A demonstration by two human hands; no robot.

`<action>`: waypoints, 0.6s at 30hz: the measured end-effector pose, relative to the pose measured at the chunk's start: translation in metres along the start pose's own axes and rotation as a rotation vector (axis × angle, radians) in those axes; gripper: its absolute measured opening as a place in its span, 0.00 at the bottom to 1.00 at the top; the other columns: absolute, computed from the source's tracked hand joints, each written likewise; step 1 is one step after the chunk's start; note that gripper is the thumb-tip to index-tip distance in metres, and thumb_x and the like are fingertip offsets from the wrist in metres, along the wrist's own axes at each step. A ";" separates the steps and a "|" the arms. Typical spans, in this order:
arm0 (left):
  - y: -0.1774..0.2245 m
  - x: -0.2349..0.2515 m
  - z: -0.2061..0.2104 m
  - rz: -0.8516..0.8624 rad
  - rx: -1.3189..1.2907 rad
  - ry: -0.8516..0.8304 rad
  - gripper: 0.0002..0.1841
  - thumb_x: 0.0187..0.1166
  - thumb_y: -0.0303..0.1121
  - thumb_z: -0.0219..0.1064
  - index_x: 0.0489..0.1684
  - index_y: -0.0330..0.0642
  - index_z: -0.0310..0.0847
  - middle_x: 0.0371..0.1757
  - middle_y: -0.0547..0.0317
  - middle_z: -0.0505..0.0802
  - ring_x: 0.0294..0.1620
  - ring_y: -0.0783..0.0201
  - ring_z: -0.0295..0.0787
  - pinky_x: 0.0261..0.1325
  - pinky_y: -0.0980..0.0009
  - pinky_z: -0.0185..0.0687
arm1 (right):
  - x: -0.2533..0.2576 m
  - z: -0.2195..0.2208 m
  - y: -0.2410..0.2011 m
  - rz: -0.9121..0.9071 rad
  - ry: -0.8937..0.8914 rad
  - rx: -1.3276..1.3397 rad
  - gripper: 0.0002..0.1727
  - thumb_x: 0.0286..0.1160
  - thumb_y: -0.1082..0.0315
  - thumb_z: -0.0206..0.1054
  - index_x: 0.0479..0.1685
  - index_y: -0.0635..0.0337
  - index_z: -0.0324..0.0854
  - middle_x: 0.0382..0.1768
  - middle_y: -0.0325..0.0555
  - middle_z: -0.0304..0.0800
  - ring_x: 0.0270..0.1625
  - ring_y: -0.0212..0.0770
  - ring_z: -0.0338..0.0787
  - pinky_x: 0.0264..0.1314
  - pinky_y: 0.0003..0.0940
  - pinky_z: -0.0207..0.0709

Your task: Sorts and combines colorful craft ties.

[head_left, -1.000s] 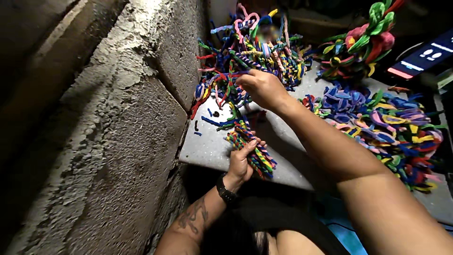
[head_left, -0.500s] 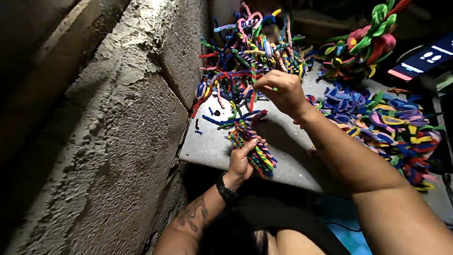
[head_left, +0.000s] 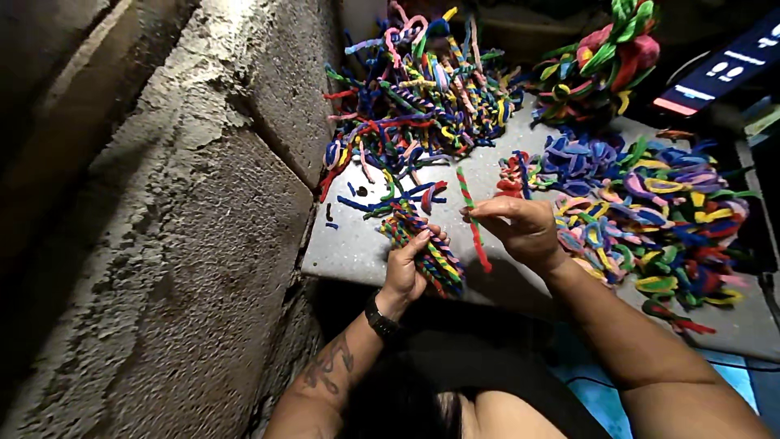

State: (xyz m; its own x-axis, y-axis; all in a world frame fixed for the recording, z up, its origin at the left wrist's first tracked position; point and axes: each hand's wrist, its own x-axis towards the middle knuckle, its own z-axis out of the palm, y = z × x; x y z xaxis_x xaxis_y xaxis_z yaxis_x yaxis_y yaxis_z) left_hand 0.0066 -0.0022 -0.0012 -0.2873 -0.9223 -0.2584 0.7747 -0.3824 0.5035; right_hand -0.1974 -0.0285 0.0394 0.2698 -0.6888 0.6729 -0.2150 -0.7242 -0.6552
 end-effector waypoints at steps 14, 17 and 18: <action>-0.001 0.000 -0.001 0.024 0.001 -0.008 0.12 0.86 0.27 0.54 0.52 0.45 0.86 0.44 0.55 0.95 0.47 0.61 0.94 0.59 0.61 0.90 | -0.015 0.010 -0.027 0.940 0.342 1.039 0.19 0.93 0.63 0.42 0.52 0.51 0.84 0.48 0.44 0.92 0.47 0.35 0.93 0.57 0.29 0.87; -0.002 0.001 -0.003 0.028 -0.024 -0.012 0.12 0.85 0.27 0.55 0.54 0.46 0.85 0.44 0.56 0.95 0.47 0.60 0.94 0.59 0.59 0.89 | -0.018 0.007 -0.024 0.952 0.376 1.074 0.24 0.95 0.58 0.40 0.49 0.51 0.86 0.46 0.42 0.92 0.45 0.34 0.92 0.55 0.28 0.87; -0.002 0.000 -0.003 0.028 -0.029 -0.013 0.12 0.85 0.27 0.55 0.54 0.46 0.85 0.44 0.56 0.95 0.47 0.60 0.94 0.59 0.59 0.89 | -0.018 0.007 -0.023 0.955 0.383 1.090 0.25 0.95 0.57 0.39 0.48 0.52 0.85 0.45 0.42 0.92 0.45 0.33 0.92 0.55 0.27 0.87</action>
State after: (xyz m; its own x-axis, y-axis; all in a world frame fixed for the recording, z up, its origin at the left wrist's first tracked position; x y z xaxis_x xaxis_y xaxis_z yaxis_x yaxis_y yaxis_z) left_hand 0.0066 -0.0016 -0.0053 -0.2725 -0.9335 -0.2332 0.7986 -0.3546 0.4863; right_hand -0.1907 0.0011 0.0399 0.1422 -0.9671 -0.2108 0.6693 0.2509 -0.6994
